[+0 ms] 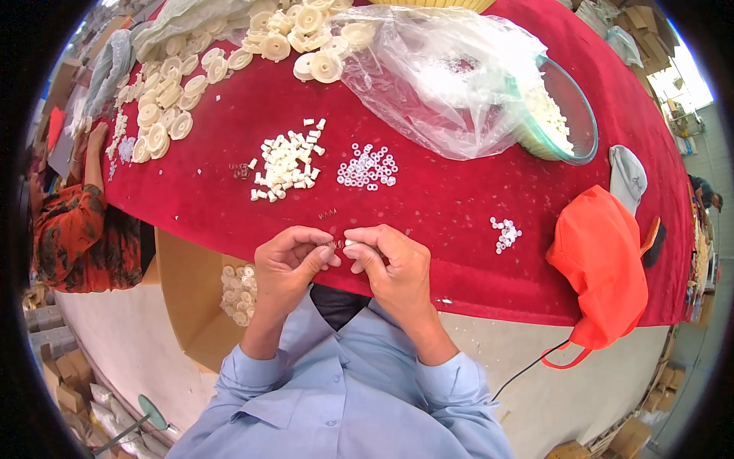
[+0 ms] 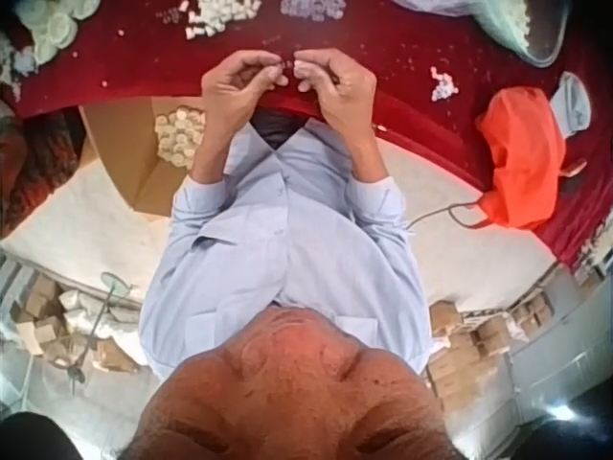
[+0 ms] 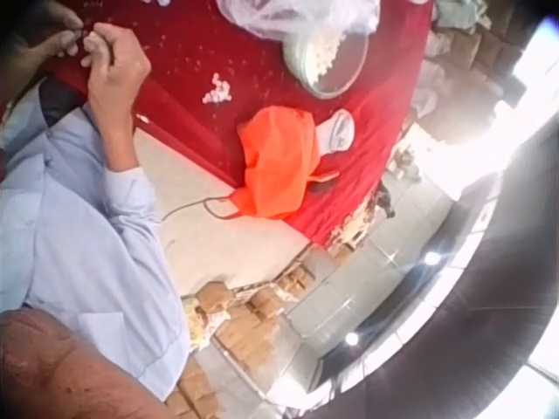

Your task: The person assembles small mechanical components by fitting plastic shafts, springs, and rings into plastic wheel bases by hand, then takes more plastic wheel bases from a sack onto the table.

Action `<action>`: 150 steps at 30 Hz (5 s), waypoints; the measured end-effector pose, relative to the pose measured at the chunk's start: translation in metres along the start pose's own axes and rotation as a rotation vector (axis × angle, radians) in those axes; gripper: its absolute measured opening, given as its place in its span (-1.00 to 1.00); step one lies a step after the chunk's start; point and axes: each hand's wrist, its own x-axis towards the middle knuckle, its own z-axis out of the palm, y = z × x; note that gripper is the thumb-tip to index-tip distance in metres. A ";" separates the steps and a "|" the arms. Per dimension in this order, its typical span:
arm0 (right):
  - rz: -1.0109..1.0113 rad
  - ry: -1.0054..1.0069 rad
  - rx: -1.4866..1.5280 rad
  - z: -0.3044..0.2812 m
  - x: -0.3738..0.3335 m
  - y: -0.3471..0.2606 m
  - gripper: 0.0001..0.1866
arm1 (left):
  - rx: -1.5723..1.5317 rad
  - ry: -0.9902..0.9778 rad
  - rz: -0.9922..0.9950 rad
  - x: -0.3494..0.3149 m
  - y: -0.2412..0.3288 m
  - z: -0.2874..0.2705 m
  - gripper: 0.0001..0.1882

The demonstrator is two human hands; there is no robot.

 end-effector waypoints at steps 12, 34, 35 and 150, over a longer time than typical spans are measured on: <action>0.049 0.023 0.361 0.007 -0.009 0.006 -0.88 | 0.039 -0.073 0.077 -0.007 0.008 -0.001 -0.83; -0.154 0.011 0.381 0.010 -0.018 0.020 -0.86 | -0.103 -0.024 0.052 -0.025 0.017 0.013 -0.87; -0.138 0.023 0.388 0.012 -0.021 0.017 -0.86 | -0.128 -0.034 0.008 -0.027 0.015 0.014 -0.89; -0.044 -0.082 0.352 -0.022 -0.008 0.020 -0.74 | 1.904 -0.457 0.719 0.349 0.115 -0.111 -0.52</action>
